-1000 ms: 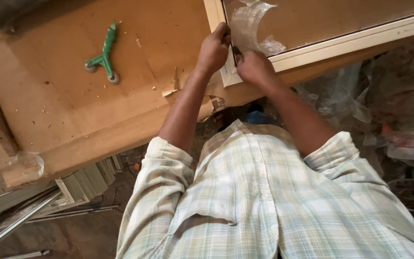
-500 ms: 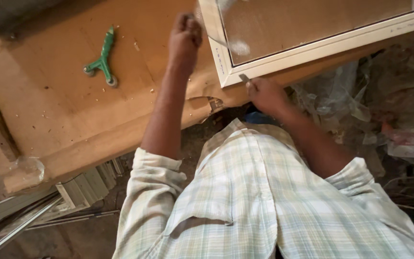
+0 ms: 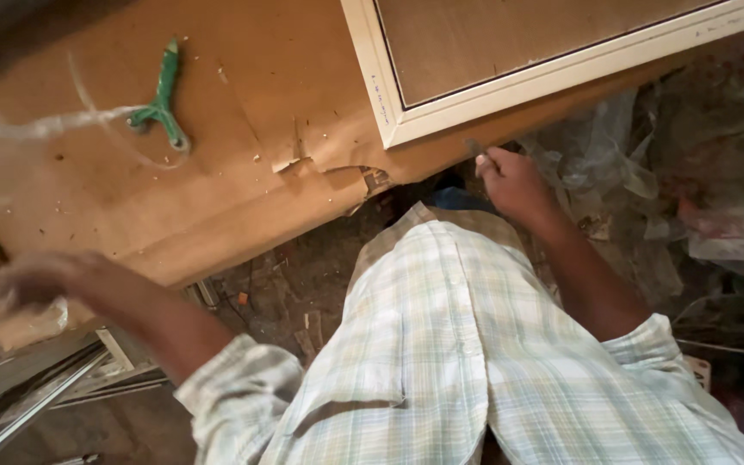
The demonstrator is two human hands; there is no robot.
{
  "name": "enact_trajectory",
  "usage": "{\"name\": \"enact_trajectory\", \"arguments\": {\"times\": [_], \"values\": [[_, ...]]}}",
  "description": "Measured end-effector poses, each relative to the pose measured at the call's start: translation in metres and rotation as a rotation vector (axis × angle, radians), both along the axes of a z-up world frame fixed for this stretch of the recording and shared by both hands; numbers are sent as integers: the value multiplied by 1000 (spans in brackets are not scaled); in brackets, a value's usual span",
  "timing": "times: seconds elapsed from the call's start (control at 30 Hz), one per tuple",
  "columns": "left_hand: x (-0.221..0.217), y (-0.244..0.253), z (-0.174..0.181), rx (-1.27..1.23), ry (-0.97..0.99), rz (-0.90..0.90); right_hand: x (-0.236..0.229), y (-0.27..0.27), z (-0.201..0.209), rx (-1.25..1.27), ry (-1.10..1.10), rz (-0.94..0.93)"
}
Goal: The person uses a utility knife to carefully cut and peel protective plastic film from the edges and surface of a rectangular window frame. The person works methodically around the perimeter and then removes the remaining film from the center area.
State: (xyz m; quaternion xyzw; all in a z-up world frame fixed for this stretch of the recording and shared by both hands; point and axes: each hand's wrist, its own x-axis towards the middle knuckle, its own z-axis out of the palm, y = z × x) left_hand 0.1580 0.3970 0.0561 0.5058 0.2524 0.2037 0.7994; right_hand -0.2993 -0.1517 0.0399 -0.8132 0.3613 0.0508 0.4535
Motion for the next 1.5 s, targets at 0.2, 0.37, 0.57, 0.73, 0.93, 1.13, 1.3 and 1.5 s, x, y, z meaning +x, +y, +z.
{"name": "enact_trajectory", "arguments": {"times": [0.2, 0.37, 0.57, 0.73, 0.93, 1.13, 1.3, 1.5], "values": [[-157, -183, -38, 803, 76, -637, 5, -5, -10, -70, -156, -115], [-269, -362, -38, 1307, -466, -1317, 23, -15, -2, -61, -202, -203], [-298, -427, -26, 1580, -767, -1495, 4, -31, -1, -73, -240, -226], [-299, -401, -36, 1506, -813, -1833, -19, -39, -15, -74, -183, -279], [-237, -405, -38, 1317, -550, -1221, 16, -18, -29, -48, -175, -105], [-227, -402, -47, 1298, -578, -1399, 84, 5, -23, -153, -30, 91], [-229, -402, -60, 1218, -522, -1359, 109, 15, -16, -152, 65, 163], [-232, -404, -72, 1276, -590, -1301, 116, 25, -17, -187, 99, 186]]}}
